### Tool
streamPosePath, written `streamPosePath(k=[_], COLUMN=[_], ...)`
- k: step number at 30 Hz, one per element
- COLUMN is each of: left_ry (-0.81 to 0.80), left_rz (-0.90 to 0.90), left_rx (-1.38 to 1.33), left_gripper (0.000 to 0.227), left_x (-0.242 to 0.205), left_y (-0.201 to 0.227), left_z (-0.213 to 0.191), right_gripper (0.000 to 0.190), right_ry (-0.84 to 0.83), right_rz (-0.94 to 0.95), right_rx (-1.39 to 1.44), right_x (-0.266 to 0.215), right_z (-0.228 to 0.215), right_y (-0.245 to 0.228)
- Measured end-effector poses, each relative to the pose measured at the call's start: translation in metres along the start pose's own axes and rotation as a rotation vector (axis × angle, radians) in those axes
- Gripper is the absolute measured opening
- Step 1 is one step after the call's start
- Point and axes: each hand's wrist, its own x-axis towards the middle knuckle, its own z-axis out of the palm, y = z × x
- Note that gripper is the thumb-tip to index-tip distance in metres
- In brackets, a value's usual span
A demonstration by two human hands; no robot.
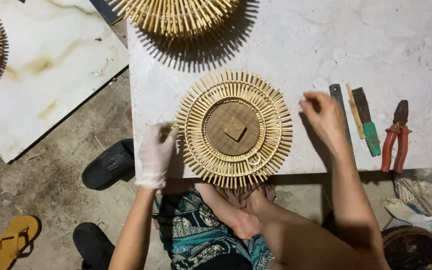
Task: The recorder is filing and scraping the edges of a circular bamboo furniture frame.
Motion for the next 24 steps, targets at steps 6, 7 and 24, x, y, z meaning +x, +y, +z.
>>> streamPosePath(k=[6, 7, 24], left_ry=[-0.092, -0.097, -0.128], left_rz=[0.211, 0.216, 0.192], left_rx=[0.177, 0.18, 0.509], left_gripper=[0.082, 0.082, 0.074], left_x=[0.019, 0.021, -0.016], left_y=[-0.013, -0.01, 0.048], left_z=[0.004, 0.004, 0.03], right_gripper=[0.077, 0.077, 0.082], right_ry=[-0.165, -0.161, -0.06], right_rz=[0.007, 0.012, -0.096], right_rx=[-0.001, 0.002, -0.181], right_x=[-0.027, -0.025, -0.04], right_z=[0.012, 0.015, 0.02], right_y=[-0.049, -0.043, -0.038])
